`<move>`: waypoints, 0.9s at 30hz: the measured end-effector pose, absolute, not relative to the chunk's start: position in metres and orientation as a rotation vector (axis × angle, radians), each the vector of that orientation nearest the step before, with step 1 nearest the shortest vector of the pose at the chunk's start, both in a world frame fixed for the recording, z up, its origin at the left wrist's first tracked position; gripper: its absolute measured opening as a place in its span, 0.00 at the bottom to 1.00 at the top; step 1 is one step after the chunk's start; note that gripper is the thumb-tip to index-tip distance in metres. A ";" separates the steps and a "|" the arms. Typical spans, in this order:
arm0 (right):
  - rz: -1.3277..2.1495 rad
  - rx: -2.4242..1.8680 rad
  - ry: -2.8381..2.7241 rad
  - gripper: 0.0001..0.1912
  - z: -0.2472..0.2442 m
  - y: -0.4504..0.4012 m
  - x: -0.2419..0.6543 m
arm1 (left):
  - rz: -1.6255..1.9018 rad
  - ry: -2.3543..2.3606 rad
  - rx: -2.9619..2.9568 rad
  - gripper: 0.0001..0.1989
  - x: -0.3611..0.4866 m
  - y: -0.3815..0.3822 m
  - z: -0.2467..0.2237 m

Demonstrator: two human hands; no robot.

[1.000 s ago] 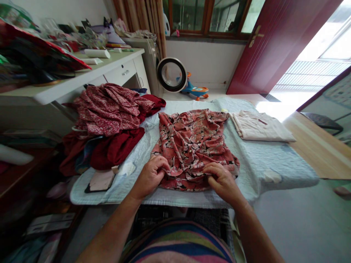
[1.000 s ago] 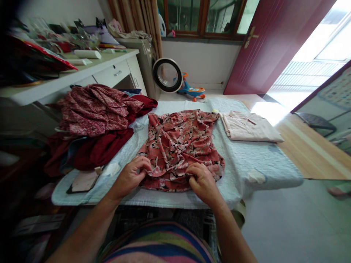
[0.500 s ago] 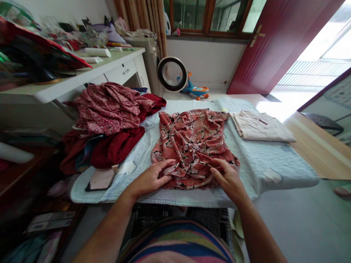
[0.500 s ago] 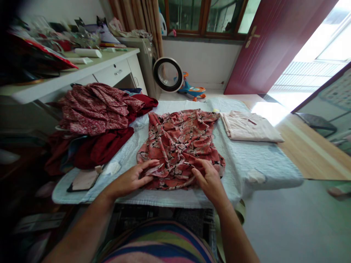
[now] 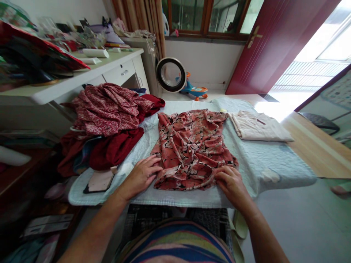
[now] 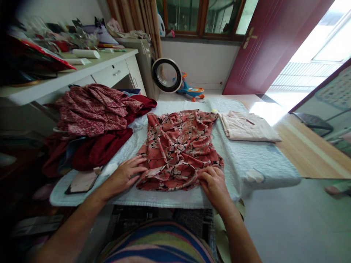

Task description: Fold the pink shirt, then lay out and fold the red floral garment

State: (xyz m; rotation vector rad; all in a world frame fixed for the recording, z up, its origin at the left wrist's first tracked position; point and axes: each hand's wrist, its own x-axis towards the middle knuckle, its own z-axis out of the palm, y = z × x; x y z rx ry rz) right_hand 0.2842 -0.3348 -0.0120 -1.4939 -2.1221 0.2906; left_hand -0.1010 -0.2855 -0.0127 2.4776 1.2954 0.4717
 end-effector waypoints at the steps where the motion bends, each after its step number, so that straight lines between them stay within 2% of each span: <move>1: 0.298 -1.502 -2.104 0.07 -0.011 -0.334 0.284 | 0.487 1.302 2.469 0.13 -0.098 -0.285 -0.013; 4: 0.377 -1.475 -2.038 0.07 -0.004 -0.336 0.286 | 0.565 1.341 2.372 0.12 -0.091 -0.285 -0.010; 11: 0.396 -1.580 -1.809 0.04 -0.002 -0.343 0.296 | 0.826 1.603 1.966 0.17 -0.083 -0.293 0.005; 17: 0.352 -1.622 -1.942 0.11 -0.010 -0.342 0.297 | 0.695 1.580 1.929 0.17 -0.080 -0.291 0.002; 25: 0.380 -1.607 -2.106 0.07 0.005 -0.350 0.289 | 0.642 1.433 1.950 0.13 -0.087 -0.292 0.002; 27: 0.335 -1.591 -2.073 0.10 0.006 -0.349 0.284 | 0.615 1.383 1.976 0.12 -0.090 -0.295 0.003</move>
